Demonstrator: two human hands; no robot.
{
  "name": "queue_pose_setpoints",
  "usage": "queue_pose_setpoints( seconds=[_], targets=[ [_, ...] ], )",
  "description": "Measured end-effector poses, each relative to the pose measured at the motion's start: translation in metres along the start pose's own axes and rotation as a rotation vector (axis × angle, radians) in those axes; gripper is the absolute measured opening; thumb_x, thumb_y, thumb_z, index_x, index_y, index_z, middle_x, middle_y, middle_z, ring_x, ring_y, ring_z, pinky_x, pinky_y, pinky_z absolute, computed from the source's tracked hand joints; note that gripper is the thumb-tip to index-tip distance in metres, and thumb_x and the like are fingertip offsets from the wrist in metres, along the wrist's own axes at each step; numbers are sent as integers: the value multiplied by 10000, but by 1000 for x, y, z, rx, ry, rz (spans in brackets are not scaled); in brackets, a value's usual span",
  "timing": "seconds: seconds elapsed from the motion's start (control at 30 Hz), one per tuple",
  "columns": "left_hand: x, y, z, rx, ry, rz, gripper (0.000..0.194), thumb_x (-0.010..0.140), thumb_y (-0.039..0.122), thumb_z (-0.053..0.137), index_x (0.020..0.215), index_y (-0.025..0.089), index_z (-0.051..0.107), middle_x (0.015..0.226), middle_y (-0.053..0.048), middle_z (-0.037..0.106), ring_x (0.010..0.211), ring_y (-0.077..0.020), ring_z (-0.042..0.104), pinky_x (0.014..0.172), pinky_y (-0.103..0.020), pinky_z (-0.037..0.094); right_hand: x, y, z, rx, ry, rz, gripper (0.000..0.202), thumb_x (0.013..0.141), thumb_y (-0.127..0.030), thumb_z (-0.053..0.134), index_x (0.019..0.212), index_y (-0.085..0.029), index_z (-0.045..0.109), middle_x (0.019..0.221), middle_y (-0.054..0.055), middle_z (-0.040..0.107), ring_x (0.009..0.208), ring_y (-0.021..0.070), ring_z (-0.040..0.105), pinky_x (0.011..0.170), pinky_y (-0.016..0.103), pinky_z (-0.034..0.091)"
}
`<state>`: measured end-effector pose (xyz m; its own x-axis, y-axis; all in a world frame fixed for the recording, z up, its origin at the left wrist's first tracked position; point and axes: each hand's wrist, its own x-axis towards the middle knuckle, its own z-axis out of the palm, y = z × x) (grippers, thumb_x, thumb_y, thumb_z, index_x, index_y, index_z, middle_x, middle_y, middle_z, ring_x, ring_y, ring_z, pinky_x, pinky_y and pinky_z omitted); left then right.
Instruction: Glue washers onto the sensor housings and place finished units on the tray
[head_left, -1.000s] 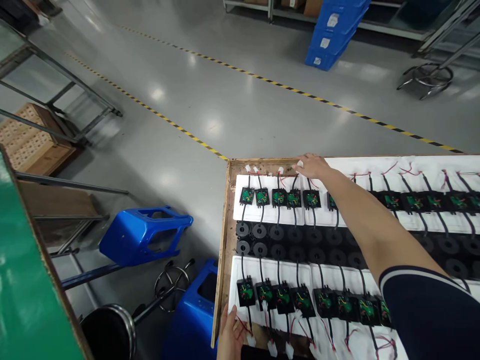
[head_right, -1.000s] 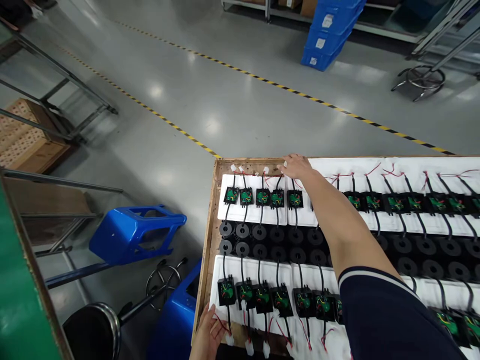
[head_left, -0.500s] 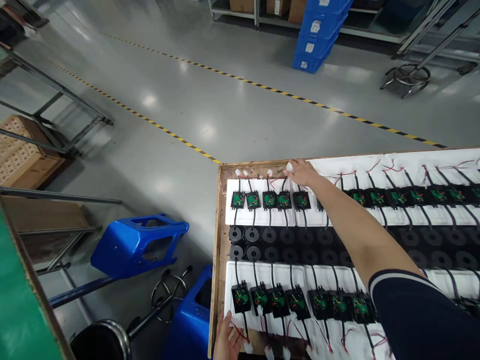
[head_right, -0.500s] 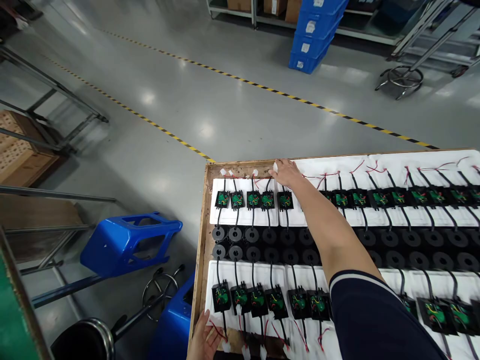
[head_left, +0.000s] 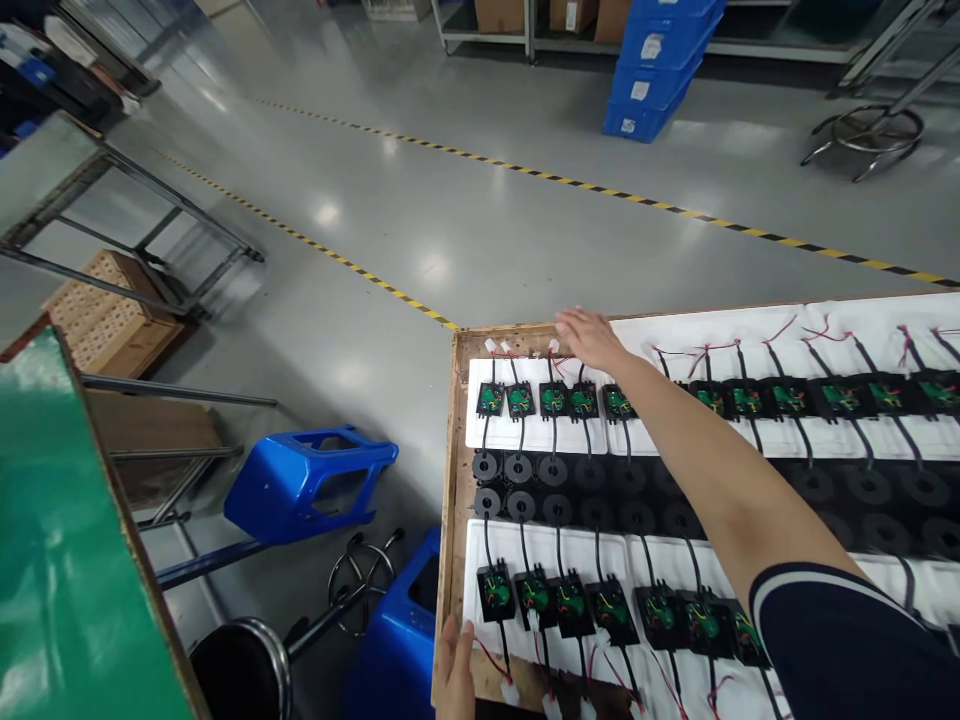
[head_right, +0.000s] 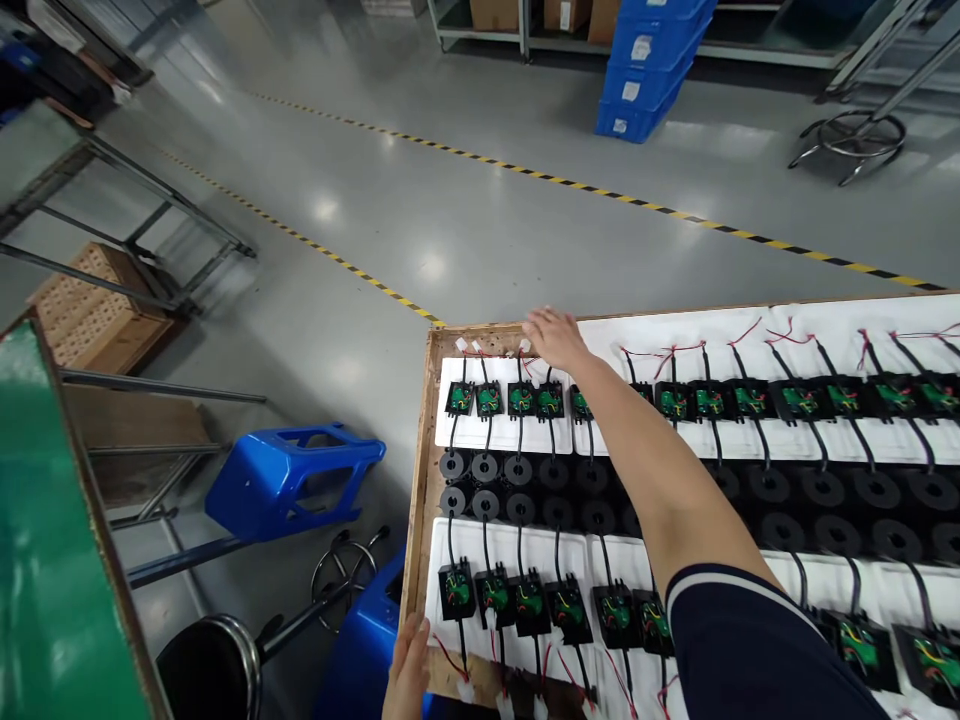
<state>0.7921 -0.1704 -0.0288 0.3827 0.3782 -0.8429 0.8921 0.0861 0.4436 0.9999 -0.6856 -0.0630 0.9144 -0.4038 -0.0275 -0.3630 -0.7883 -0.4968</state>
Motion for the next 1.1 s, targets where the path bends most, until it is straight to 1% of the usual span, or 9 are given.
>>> queue_pose_setpoints(
  seconds=[0.07,0.13,0.23,0.33,0.4,0.47,0.67,0.93,1.1],
  targets=[
    [-9,21,12,163,-27,251,439,780,207,842,1193,271,706,1390,-90,635,1453,-333,504,1197,-386,444,-12,1,-16,65,105,54,417,1058,-438,634,1406,-213,596,1485,125,554,1332,323,556,1135,592,442],
    [-13,53,41,399,-169,552,418,881,262,758,1291,235,681,1442,-132,606,1453,-360,504,1230,-443,406,-43,5,-34,127,205,116,424,1086,-469,564,1420,-209,580,1467,132,571,1325,312,567,1134,572,446],
    [3,111,112,491,-285,730,466,936,263,707,1392,224,623,1526,-121,565,1503,-311,454,1279,-401,326,-123,7,-51,202,315,197,460,1126,-501,370,1390,-201,596,1395,137,639,1292,298,605,1126,519,462],
    [34,162,187,600,-316,866,508,989,279,657,1478,205,541,1606,-123,477,1534,-289,395,1297,-440,296,-222,6,-54,255,381,305,481,1065,-600,384,1248,-276,689,1245,102,725,1155,330,684,1014,489,552],
    [54,183,222,682,-311,903,489,1002,350,659,1453,199,547,1572,-139,496,1443,-322,492,1210,-585,402,-284,5,-50,271,426,390,452,1025,-630,418,1169,-322,716,1170,91,750,1085,354,709,965,528,571],
    [69,192,242,770,-304,909,435,1002,386,665,1384,193,593,1468,-128,575,1311,-301,593,1104,-567,508,-335,8,-47,270,462,491,412,1001,-637,438,1110,-371,732,1058,80,769,928,363,735,820,545,605],
    [84,188,242,969,-239,952,393,1005,387,662,1338,184,612,1370,-114,625,1196,-265,649,1011,-499,574,-429,16,-42,251,547,729,379,953,-667,489,1047,-419,760,914,84,768,747,382,722,616,562,583],
    [86,192,246,1033,-229,1062,381,1008,392,656,1332,193,618,1372,-113,625,1191,-260,650,1009,-491,576,-462,-5,-26,285,514,765,506,981,-680,516,1023,-237,758,969,107,781,791,297,733,655,398,591],
    [69,158,197,929,-308,1200,426,1032,428,603,1399,213,583,1490,-127,564,1339,-293,576,1137,-559,484,-459,-39,-7,360,404,550,427,1006,-606,531,1039,-248,762,1046,96,775,968,302,739,825,408,611]
  ],
)
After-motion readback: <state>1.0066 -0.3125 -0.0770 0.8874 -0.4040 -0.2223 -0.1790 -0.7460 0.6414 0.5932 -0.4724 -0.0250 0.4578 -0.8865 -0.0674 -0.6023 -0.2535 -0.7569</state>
